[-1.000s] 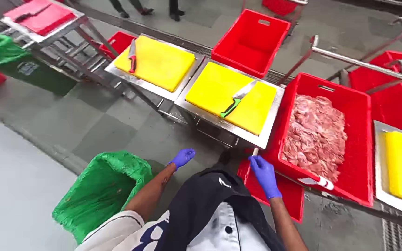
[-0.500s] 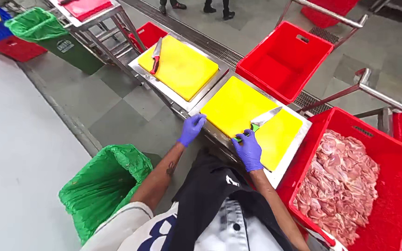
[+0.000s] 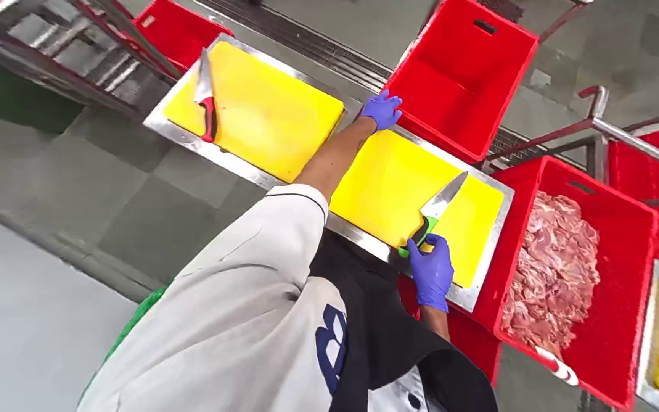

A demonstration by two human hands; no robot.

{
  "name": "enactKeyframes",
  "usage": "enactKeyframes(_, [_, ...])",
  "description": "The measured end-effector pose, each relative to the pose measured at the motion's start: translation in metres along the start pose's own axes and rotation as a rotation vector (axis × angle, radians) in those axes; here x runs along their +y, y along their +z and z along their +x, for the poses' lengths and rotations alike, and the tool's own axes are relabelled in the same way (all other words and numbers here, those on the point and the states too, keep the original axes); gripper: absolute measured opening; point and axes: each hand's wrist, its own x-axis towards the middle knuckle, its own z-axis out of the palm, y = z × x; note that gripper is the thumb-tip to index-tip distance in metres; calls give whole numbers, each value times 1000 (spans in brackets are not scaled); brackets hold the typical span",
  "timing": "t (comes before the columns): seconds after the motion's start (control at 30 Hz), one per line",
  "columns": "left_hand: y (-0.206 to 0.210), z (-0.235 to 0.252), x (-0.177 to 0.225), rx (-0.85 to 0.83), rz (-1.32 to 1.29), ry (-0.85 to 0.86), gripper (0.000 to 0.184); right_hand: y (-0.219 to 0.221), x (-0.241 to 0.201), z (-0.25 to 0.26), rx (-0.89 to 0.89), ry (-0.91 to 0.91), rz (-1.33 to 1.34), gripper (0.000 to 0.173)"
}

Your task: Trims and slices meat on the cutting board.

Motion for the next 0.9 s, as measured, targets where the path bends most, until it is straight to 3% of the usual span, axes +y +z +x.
enactKeyframes(0.17, [4,11,8,-98,130,35,55,-1,-8,8,-36,81,-15,70])
enactKeyframes(0.37, [3,-6,21,-148,133,14,63,-6,-7,22,-91,143,24,75])
enactKeyframes(0.53, [6,-18,15,-118,77,27,62,-23,12,34,-237,211,169,50])
enactKeyframes(0.73, [2,-21,23,-181,134,60,73,-37,56,20,-171,192,586,28])
enactKeyframes(0.8, [1,-19,23,-204,159,48,74,-37,71,12,-124,136,722,31])
enactKeyframes(0.9, [-2,-18,47,-171,131,-16,73,-42,84,18,-191,121,1028,38])
